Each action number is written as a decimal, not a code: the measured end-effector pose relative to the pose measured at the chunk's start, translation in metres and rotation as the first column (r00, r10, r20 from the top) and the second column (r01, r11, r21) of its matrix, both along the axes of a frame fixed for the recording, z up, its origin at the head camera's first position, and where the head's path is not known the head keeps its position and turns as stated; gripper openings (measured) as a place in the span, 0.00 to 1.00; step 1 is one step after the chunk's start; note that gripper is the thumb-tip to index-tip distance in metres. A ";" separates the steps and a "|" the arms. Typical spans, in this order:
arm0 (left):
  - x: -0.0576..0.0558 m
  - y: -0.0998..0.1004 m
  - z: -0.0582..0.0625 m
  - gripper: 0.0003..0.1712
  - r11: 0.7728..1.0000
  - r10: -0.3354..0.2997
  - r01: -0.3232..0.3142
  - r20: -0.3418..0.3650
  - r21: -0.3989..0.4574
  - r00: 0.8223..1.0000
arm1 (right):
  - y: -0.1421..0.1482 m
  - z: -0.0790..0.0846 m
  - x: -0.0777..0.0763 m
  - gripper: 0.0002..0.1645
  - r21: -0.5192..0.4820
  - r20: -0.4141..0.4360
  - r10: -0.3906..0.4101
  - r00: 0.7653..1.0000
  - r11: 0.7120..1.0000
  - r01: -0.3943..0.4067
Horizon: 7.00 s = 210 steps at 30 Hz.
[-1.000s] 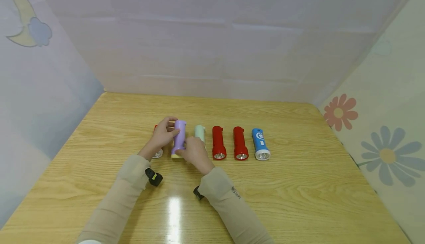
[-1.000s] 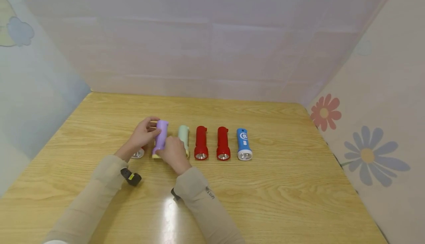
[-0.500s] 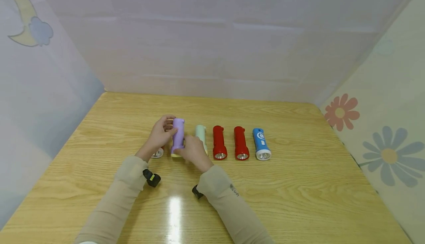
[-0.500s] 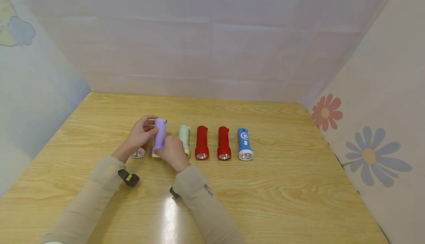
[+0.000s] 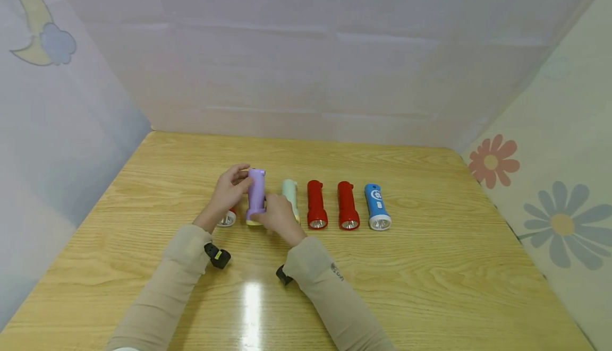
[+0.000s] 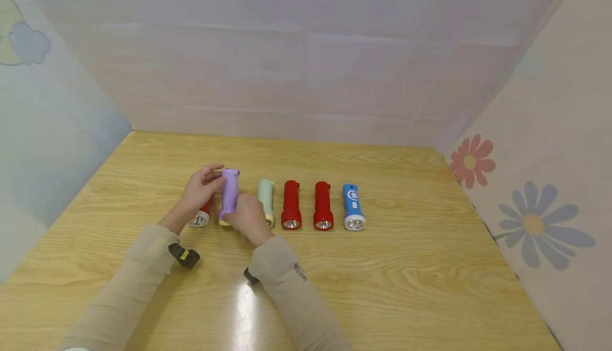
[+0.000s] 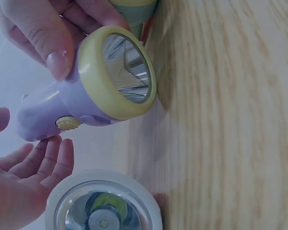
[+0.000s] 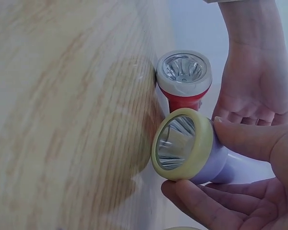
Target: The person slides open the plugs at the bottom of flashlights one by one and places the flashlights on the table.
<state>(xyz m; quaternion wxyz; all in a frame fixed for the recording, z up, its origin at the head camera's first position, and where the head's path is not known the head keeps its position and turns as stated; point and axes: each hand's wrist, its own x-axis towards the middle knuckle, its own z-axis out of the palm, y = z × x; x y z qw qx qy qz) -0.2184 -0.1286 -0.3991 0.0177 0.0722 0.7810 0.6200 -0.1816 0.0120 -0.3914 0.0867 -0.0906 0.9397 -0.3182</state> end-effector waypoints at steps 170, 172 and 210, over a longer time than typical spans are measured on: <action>0.029 0.005 0.039 0.07 0.971 0.063 -0.089 -0.124 -0.220 0.990 | -0.002 -0.005 -0.010 0.26 0.102 -0.039 0.079 0.996 0.992 -0.075; 0.028 0.005 0.039 0.07 0.971 0.059 -0.087 -0.129 -0.222 0.990 | -0.002 -0.005 -0.010 0.25 0.112 -0.039 0.080 0.996 0.991 -0.076; 0.033 0.002 0.046 0.11 0.951 0.001 -0.046 -0.145 -0.306 0.989 | -0.003 -0.002 -0.002 0.28 0.129 -0.039 0.092 0.995 0.988 -0.086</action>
